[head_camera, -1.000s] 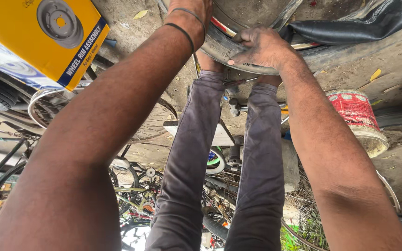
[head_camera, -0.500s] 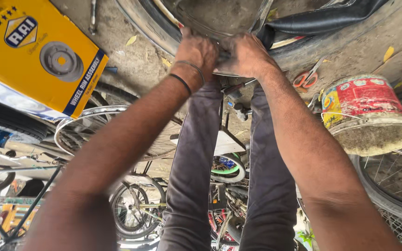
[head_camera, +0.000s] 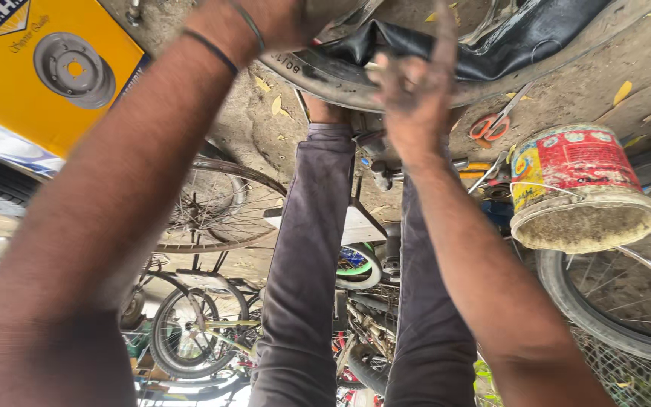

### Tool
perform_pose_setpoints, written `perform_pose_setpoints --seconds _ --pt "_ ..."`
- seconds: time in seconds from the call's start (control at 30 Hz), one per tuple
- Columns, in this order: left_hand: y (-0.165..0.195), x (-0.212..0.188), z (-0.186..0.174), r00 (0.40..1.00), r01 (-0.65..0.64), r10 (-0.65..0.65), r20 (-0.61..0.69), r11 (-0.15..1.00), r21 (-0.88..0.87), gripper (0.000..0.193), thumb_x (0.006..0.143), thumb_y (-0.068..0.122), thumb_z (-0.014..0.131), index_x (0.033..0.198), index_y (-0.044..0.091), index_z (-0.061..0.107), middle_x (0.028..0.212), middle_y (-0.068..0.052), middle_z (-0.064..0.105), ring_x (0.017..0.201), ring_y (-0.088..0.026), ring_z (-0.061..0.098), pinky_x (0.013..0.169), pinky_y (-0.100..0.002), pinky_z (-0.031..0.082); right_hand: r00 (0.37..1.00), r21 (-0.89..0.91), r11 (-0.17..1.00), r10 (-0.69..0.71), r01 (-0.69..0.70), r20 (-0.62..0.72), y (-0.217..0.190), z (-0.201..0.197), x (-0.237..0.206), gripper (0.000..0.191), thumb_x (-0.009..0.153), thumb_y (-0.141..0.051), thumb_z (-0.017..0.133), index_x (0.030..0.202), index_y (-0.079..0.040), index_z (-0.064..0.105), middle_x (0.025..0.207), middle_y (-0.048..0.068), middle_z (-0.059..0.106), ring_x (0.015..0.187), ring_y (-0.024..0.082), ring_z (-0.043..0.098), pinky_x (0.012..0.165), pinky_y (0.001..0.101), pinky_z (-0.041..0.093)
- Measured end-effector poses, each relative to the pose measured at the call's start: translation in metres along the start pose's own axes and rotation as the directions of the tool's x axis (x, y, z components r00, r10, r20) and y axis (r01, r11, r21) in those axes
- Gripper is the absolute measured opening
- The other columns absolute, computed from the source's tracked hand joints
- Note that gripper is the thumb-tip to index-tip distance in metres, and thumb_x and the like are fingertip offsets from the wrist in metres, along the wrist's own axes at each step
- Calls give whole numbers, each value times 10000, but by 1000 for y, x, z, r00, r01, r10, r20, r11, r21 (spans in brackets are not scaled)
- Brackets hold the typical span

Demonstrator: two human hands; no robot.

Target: The person cuts a rubber patch from an old inner tube using scissors, then presses and fits the patch onto a bicycle inner tube seated inside the tire on the ground, working the tube and tire edge by hand to seat the repair.

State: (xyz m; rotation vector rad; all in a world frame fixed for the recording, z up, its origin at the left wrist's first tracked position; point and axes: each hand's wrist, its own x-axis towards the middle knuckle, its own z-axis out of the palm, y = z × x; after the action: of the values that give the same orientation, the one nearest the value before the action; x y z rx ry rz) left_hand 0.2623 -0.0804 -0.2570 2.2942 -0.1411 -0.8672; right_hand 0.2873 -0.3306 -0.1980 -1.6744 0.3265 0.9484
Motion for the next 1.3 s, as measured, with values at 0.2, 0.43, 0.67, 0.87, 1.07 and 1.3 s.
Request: perform_pose_setpoints --seconds 0.2,0.43,0.67,0.87,1.07,1.3 --pt "105 -1 40 966 186 -211 -148 968 -167 607 719 441 818 1203 105 673 1256 -271 609 1167 -456 578 968 -547 474 890 -707 542 -302 455 342 -29 -73 29 262 1033 -63 780 1194 -79 573 856 57 718 711 186 750 657 317 611" --pt "143 -13 98 867 208 -131 -482 972 109 418 900 207 586 1286 48 598 1407 -258 502 1344 -445 454 1175 -564 351 743 -750 12 -142 661 653 -25 -95 9 888 801 -448 893 1466 43 568 1223 245 605 1170 410 575 1040 564 445" --pt "123 14 75 975 179 -182 130 983 30 693 653 338 861 1216 31 597 1148 -170 671 1154 -341 615 1009 -450 440 758 -751 -113 49 651 650 -28 -89 23 859 721 -525 900 1318 16 601 1258 193 569 1214 369 523 1006 512 442" --pt "120 31 84 971 228 -220 96 971 -75 411 702 336 852 1033 144 703 979 -116 755 1005 -294 713 985 -453 464 737 -719 -175 245 673 630 -30 -77 52 729 602 -603 918 1020 -37 727 1039 155 668 1060 330 632 898 482 488" --pt "116 35 72 941 305 -283 189 947 -103 613 675 279 832 1207 64 616 966 -153 743 980 -316 714 941 -467 477 743 -749 -22 151 662 652 -30 -70 56 737 510 -577 951 973 -39 755 973 179 686 994 373 657 869 487 526" --pt "40 0 60 947 277 -282 -152 959 -53 420 838 452 815 959 54 761 869 -194 743 771 -367 735 643 -497 563 797 -711 368 -194 599 572 10 -3 38 720 618 -533 986 1014 8 723 969 185 681 935 399 647 823 510 509"
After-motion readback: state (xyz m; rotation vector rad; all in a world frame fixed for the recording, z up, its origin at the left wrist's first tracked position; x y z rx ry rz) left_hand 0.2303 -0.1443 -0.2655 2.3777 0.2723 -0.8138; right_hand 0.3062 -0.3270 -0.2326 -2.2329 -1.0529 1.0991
